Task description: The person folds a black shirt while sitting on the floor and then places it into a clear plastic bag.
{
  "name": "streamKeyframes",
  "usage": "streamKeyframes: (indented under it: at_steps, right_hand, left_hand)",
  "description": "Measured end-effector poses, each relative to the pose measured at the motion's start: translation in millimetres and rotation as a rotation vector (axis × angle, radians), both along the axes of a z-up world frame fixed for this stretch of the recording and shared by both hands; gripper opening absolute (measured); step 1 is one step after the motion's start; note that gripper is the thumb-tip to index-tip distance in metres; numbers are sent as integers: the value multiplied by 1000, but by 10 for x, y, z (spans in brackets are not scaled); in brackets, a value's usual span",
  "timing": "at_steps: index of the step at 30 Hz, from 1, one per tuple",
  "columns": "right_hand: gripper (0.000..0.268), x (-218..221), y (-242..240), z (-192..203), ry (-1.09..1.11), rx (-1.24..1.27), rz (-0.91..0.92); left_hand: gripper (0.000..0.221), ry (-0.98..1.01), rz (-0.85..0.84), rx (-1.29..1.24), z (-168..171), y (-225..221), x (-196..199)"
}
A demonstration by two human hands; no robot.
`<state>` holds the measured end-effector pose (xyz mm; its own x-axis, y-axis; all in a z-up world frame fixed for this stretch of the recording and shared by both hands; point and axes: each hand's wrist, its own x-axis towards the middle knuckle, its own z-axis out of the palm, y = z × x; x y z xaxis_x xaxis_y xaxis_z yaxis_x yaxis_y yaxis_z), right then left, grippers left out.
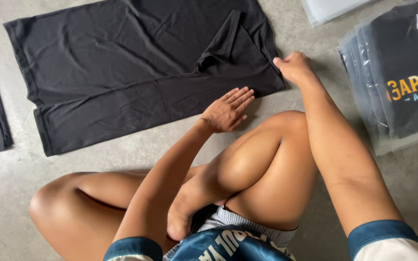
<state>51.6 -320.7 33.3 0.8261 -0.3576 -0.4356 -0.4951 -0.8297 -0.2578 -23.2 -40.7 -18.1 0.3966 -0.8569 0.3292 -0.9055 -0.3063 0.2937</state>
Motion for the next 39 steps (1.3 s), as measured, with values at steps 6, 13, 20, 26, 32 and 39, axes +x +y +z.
streamKeyframes:
  at_steps: [6, 13, 20, 26, 32, 39]
  right_hand:
    - [42, 246, -97, -537, -192, 120, -39]
    - [42, 316, 94, -410, -75, -74, -282]
    - [44, 277, 319, -215, -17, -108, -255]
    - [35, 299, 193, -420, -12, -87, -292]
    - [36, 265, 377, -176, -34, -186, -303]
    - [67, 276, 1133, 384, -482, -125, 395]
  left_hand:
    - [67, -74, 20, 20, -70, -325, 49]
    - [69, 10, 30, 81, -95, -379, -21]
    - [74, -6, 45, 136, 11, -458, -40]
    - [74, -9, 37, 300, 23, -755, -24]
    - [68, 28, 59, 362, -177, -759, -68]
    - [16, -1, 389, -406, 563, 181, 263]
